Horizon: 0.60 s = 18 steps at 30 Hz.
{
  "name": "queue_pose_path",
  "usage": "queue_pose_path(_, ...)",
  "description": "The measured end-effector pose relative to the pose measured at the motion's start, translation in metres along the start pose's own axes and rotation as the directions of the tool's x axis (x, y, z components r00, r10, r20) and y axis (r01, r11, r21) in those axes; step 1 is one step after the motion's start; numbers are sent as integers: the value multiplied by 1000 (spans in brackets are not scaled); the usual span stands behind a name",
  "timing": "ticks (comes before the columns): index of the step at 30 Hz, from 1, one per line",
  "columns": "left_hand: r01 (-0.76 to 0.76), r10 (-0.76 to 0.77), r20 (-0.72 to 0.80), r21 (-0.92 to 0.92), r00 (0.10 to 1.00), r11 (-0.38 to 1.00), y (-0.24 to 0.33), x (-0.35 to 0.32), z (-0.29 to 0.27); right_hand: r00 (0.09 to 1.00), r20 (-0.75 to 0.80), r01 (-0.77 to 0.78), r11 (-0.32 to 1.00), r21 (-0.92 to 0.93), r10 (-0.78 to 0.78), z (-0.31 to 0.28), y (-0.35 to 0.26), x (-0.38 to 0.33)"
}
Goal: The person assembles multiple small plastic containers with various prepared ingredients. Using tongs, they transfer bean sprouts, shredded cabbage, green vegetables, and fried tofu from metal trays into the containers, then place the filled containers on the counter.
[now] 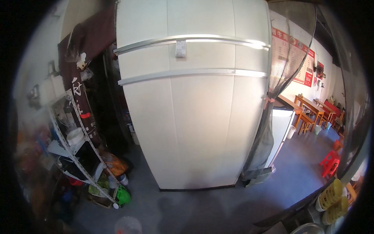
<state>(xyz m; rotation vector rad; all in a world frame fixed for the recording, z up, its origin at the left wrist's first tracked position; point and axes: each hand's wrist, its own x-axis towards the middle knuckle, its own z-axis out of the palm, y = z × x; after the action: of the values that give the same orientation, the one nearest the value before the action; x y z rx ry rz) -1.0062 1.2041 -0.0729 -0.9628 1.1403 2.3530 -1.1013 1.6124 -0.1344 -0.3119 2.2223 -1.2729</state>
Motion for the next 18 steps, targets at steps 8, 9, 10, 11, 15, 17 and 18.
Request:
queue_pose_path(8,-111,111,13,27,994,993,6,-27,17,998,-12,-57,998,4,57,-5,11,-7)
queue_pose_path(9,-110,110,10,25,994,994,5,-29,16,998,-14,-66,998,4,66,-6,13,-8)
queue_pose_path(10,-71,71,-11,-11,997,997,3,-30,14,997,-15,-76,997,3,76,-7,15,-10)
queue_pose_path(11,-33,32,-30,-47,999,998,2,-30,10,996,-16,-85,996,0,85,-7,17,-11)
queue_pose_path(15,36,-46,-94,-102,994,994,-3,-29,-8,991,-27,-131,991,-4,130,-8,29,-19)
queue_pose_path(17,8,-23,-138,-110,990,994,-7,-35,-17,986,-34,-162,987,-11,162,-7,36,-27)
queue_pose_path(18,-4,-14,-160,-113,987,994,-8,-40,-22,984,-37,-177,984,-15,176,-4,40,-32)
